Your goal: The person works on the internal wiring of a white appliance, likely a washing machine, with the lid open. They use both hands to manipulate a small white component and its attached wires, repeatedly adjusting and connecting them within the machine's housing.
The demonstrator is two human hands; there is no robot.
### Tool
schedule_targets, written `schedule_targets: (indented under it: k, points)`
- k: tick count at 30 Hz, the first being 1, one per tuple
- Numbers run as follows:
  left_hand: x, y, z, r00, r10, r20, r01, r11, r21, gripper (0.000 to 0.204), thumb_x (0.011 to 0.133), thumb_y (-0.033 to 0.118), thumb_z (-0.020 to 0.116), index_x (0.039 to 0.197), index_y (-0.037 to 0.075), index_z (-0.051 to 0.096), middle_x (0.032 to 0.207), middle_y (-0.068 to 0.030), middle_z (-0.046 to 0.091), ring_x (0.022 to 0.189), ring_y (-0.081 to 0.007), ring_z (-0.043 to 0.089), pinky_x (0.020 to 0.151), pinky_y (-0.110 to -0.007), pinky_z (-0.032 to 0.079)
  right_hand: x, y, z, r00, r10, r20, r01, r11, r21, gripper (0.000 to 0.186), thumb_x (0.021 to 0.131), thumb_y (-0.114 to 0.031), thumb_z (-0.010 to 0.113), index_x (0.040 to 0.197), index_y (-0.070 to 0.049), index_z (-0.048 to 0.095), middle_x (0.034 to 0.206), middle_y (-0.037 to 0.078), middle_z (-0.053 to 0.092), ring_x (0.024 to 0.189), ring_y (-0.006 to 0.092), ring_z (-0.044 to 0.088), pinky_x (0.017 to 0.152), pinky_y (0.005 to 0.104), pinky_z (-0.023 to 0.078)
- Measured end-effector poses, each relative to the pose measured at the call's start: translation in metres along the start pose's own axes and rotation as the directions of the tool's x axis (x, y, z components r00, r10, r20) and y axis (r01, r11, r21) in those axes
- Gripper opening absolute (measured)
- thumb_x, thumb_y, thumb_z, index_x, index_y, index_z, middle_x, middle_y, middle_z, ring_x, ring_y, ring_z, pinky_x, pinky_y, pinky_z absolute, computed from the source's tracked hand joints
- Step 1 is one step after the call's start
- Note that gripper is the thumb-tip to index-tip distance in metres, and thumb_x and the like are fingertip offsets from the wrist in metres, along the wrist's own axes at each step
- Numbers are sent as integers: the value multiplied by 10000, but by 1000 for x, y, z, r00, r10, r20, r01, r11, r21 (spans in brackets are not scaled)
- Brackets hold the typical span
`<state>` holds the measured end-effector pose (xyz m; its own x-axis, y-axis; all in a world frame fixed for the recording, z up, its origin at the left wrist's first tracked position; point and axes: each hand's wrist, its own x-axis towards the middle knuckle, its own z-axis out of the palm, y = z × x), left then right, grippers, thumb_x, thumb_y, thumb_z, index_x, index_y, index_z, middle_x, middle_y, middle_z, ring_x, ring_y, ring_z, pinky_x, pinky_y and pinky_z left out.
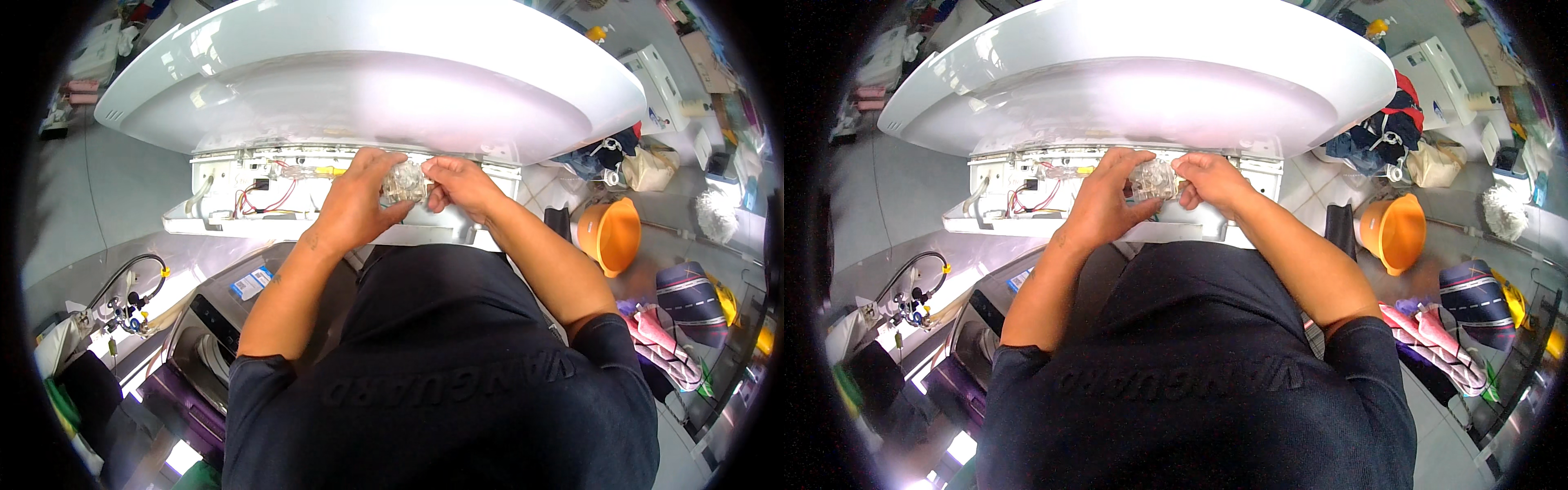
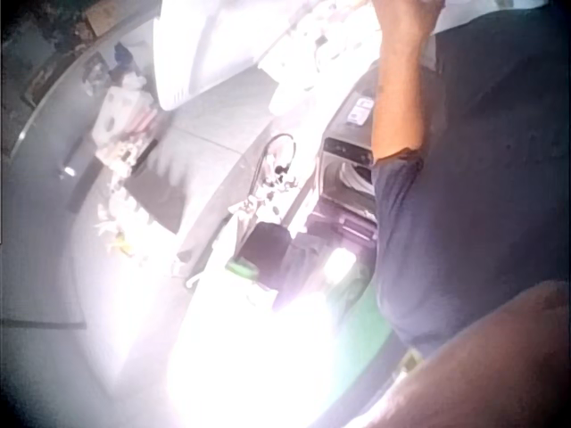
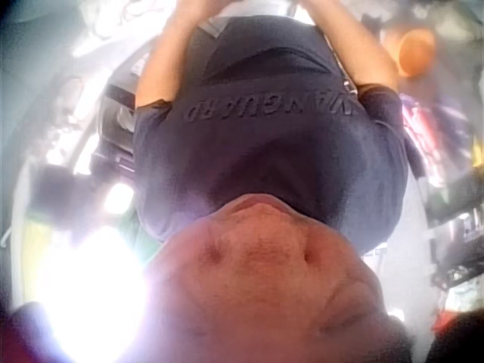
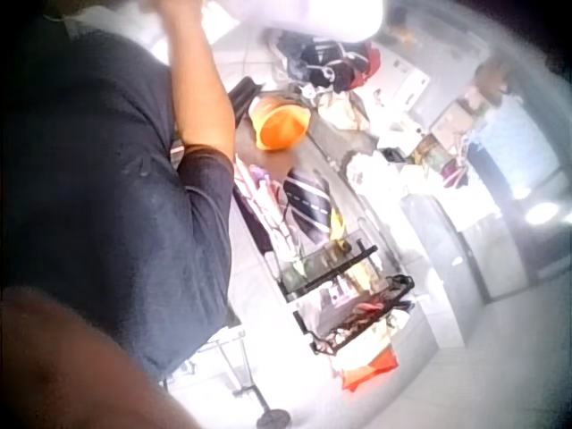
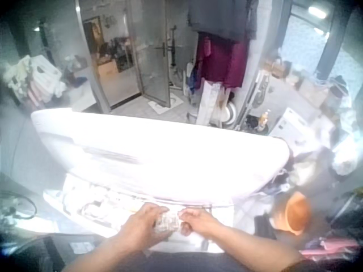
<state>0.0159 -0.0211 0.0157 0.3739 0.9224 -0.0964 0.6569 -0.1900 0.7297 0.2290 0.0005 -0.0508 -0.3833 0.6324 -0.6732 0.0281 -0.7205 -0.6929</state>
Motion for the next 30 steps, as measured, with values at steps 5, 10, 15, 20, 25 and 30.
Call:
schedule_targets:
  k: [5,10,15,20,25,30]
  points:
    - [1,-1,-2,999,-23,23,24,999,-42,601,744,123,832,1292,87,585,1196,-106,559,851,-245,620,769,-339,540,-2,-2,1,1000,-3,10,3,1000,12,320,1022,-311,551,1118,-13,616,840,64,637,631,145,640,570,280,531]
    - [1,-1,-3,998,-21,58,25,997,-74,589,750,126,826,1290,106,591,1177,-99,554,848,-245,624,761,-346,537,-3,-3,3,1000,-9,-3,9,1000,23,327,1026,-321,542,1101,-12,616,810,61,633,623,137,632,559,274,523]
    - [1,0,-2,998,-9,56,12,998,-63,587,748,112,825,1286,95,591,1173,-102,548,888,-253,627,784,-346,538,1,0,1,1000,-3,-1,3,1000,25,321,1025,-322,543,1081,-16,624,805,60,634,611,135,625,551,271,514]
    - [4,1,1,998,-31,61,33,999,-29,587,748,104,817,1288,93,586,1164,-107,549,904,-259,630,791,-350,535,0,0,2,1000,-10,0,10,1000,27,330,1026,-331,540,1072,-16,629,818,63,637,604,136,622,549,271,514]
    - [5,0,3,998,-28,65,28,1000,3,587,751,92,809,1292,100,583,1166,-105,547,913,-260,629,795,-348,533,0,-1,1,1000,-11,-13,11,1000,3,426,1009,-415,551,1079,-3,631,840,73,637,620,148,630,560,279,522]
    - [7,-6,4,996,-33,80,35,999,-24,591,751,137,803,1298,151,581,1245,-118,535,869,-311,663,770,-422,547,0,-3,0,1000,-8,16,8,1000,-8,398,991,-442,584,1015,-46,617,807,42,637,617,128,629,584,266,509]
